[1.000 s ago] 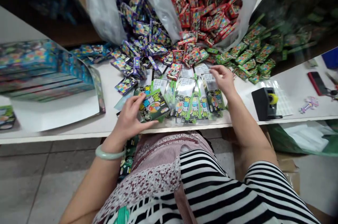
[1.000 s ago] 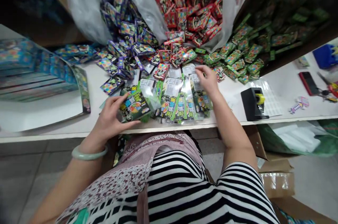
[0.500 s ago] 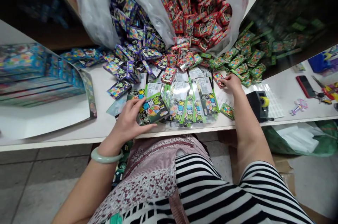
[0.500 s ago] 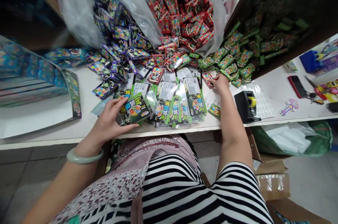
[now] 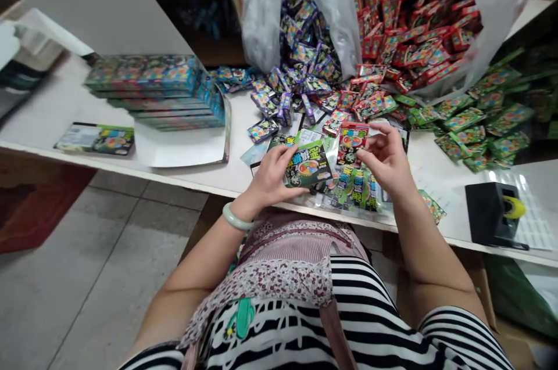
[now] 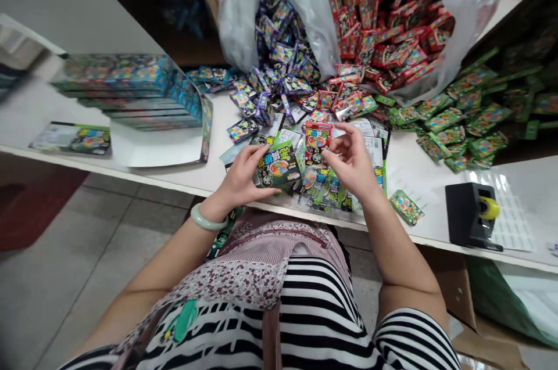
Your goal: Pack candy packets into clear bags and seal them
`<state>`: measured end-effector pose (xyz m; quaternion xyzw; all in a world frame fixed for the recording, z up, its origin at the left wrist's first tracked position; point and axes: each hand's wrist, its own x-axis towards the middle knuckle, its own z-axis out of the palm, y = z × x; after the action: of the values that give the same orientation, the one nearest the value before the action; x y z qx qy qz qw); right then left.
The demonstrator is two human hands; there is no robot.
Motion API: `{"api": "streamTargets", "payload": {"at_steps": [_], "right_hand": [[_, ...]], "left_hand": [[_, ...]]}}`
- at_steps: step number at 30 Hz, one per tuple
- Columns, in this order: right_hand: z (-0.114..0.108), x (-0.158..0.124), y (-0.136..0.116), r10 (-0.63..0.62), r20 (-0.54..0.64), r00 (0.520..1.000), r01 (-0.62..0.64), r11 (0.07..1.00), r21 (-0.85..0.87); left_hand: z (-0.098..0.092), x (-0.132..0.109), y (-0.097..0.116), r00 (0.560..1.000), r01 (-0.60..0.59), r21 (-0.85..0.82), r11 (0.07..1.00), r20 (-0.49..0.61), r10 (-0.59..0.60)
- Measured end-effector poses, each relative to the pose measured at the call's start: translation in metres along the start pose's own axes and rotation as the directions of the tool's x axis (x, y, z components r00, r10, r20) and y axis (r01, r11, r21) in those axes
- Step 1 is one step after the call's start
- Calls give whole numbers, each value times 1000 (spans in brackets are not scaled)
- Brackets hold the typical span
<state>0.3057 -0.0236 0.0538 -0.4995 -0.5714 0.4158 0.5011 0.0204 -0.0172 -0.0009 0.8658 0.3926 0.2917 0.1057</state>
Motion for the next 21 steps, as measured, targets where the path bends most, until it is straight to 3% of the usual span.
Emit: {"api": "streamTargets", "payload": {"at_steps": [3, 7, 10, 14, 16, 19, 21], "right_hand": [[16, 4, 0, 22, 132, 991, -14, 998, -63], [12, 4, 0, 132, 317, 939, -88, 985, -147], [6, 4, -2, 209, 406, 890, -148, 973, -177], [12, 7, 3, 222, 484, 847, -167, 974, -154], [21, 8, 8, 190, 451, 872, -142, 980, -139], [35, 5, 13, 43, 259, 965, 29, 963, -267], [40, 1, 14, -84, 257, 963, 183, 901, -392]], "left_hand": [[-5, -8, -5, 1000, -29, 6, 1000, -1, 29], [-6, -16, -12, 1000, -7, -9, 1000, -6, 7], [-3, -15, -10, 1000, -4, -34, 999, 19, 5], [-1, -13, -5, 998, -34, -62, 998, 49, 37], [-2, -13, -5, 999, -19, -51, 999, 43, 21], [-5, -15, -9, 999, 42, -45, 998, 8, -42], [-6, -16, -10, 998, 60, -54, 997, -2, -60]]}}
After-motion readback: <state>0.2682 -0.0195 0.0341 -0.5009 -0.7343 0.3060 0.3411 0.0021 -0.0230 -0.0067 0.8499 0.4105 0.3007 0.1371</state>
